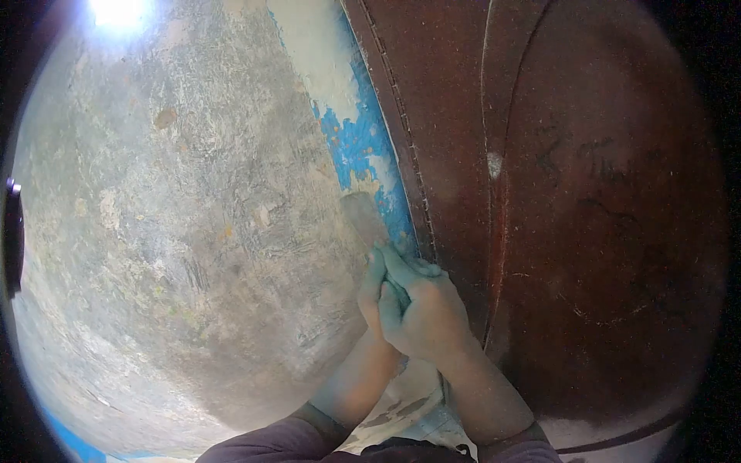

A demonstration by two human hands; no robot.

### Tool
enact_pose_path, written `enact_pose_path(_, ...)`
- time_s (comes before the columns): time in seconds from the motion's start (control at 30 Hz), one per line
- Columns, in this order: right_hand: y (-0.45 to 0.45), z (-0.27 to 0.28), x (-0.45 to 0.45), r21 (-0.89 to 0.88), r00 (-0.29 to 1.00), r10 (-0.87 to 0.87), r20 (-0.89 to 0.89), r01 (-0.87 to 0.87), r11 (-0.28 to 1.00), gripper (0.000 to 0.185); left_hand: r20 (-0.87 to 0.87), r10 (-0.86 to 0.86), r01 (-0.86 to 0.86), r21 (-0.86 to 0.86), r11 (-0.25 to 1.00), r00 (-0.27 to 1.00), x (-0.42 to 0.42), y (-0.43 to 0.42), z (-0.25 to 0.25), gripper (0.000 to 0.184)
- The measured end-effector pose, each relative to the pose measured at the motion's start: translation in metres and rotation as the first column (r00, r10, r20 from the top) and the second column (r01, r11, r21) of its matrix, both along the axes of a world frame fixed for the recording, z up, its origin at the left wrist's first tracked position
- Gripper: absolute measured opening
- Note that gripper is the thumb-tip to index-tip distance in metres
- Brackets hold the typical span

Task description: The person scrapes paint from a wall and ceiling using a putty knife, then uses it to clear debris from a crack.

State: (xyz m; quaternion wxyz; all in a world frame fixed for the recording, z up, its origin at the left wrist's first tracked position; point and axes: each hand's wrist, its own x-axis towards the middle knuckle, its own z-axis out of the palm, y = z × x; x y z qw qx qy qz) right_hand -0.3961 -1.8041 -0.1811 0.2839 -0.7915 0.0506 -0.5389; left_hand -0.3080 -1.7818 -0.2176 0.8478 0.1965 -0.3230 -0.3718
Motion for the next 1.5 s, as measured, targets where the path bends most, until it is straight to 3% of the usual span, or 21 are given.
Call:
enact_pose_path(0.07,-0.001,0.001,0.007,0.044,0.999,0.021,-0.032,-0.019,0.999,0.043,0.042,-0.039,0.039,-0.008,0.999,0.998,0.013,-0.002,-0.004,0.035)
enact_pose_path(0.17,-0.004,0.003,0.013,-0.037,0.998,-0.010,0.054,0.012,0.999,0.043,0.019,-0.141,0.142,-0.120,0.983,0.990,0.020,-0.003,-0.003,0.038)
enact_pose_path(0.23,0.004,0.008,0.000,0.008,0.999,0.027,-0.024,-0.027,1.000,0.043,0.003,0.111,-0.111,0.022,0.994,0.994,0.006,0.002,-0.004,0.038)
enact_pose_path(0.27,0.007,0.007,0.002,-0.006,0.999,0.029,-0.017,-0.029,1.000,0.043,0.009,0.113,-0.113,0.007,0.994,0.994,0.008,0.004,-0.004,0.038)
enact_pose_path(0.37,0.008,0.003,0.012,0.024,0.999,-0.007,-0.041,0.008,1.000,0.043,0.002,-0.026,0.026,-0.051,0.998,1.000,0.016,0.002,-0.007,0.037)
enact_pose_path(0.43,0.009,0.006,0.019,0.039,0.995,-0.085,-0.053,0.087,0.995,0.043,-0.108,-0.241,0.212,-0.228,0.950,0.965,0.027,-0.006,-0.007,0.036)
enact_pose_path(0.47,0.009,0.007,0.015,0.043,0.995,-0.086,-0.055,0.088,0.995,0.043,-0.111,-0.242,0.213,-0.224,0.951,0.964,0.024,-0.004,-0.006,0.036)
enact_pose_path(0.53,0.009,0.010,0.005,0.013,0.998,-0.009,-0.055,0.009,1.000,0.043,-0.011,-0.046,0.046,-0.026,0.999,0.999,0.013,0.005,0.001,0.035)
enact_pose_path(0.63,0.009,0.007,0.004,0.055,0.996,0.030,-0.089,-0.025,0.998,0.043,-0.071,0.065,-0.060,0.075,0.995,0.995,-0.007,0.017,0.018,0.026)
enact_pose_path(0.67,0.006,0.006,0.009,0.056,0.995,0.031,-0.095,-0.026,0.998,0.043,-0.077,0.066,-0.061,0.075,0.995,0.995,0.002,0.011,0.013,0.026)
enact_pose_path(0.73,0.001,0.003,0.021,0.079,0.999,0.025,0.030,-0.028,0.996,0.043,-0.047,-0.181,0.174,-0.121,0.977,0.982,0.019,0.001,0.011,0.033)
enact_pose_path(0.83,0.012,0.014,0.007,0.162,0.997,0.020,-0.081,-0.006,0.987,0.042,-0.049,-0.094,0.095,0.008,0.995,0.994,0.001,0.015,0.025,0.031)
enact_pose_path(0.97,0.014,0.012,0.004,0.115,0.998,0.047,-0.032,-0.043,0.992,0.042,-0.058,0.024,-0.022,0.046,0.999,0.998,0.002,0.011,0.013,0.030)
enact_pose_path(1.03,0.012,0.023,0.009,0.160,0.953,-0.060,-0.297,0.112,0.981,0.043,-0.037,-0.175,0.172,-0.079,0.982,0.984,0.014,0.001,0.018,0.031)
enact_pose_path(1.07,0.010,0.022,0.009,0.165,0.953,-0.060,-0.297,0.114,0.980,0.043,-0.038,-0.177,0.174,-0.074,0.982,0.983,0.013,0.002,0.021,0.031)
enact_pose_path(1.13,0.004,0.019,0.010,0.158,0.997,0.019,-0.077,-0.007,0.987,0.042,0.011,-0.105,0.106,-0.030,0.994,0.994,0.006,0.005,0.032,0.031)
enact_pose_path(1.23,0.015,0.011,-0.005,0.168,0.996,0.046,-0.072,-0.034,0.985,0.043,-0.052,0.007,-0.002,0.101,0.995,0.999,-0.007,0.015,0.023,0.031)
enact_pose_path(1.33,0.003,0.011,0.005,0.132,0.992,0.052,-0.116,-0.037,0.991,0.042,-0.026,-0.068,0.068,-0.012,0.998,0.997,0.011,0.000,0.012,0.032)
enact_pose_path(1.5,0.009,0.010,-0.001,0.098,1.000,0.026,-0.015,-0.025,0.995,0.042,0.029,-0.101,0.100,0.026,0.995,0.994,0.003,0.014,0.020,0.035)
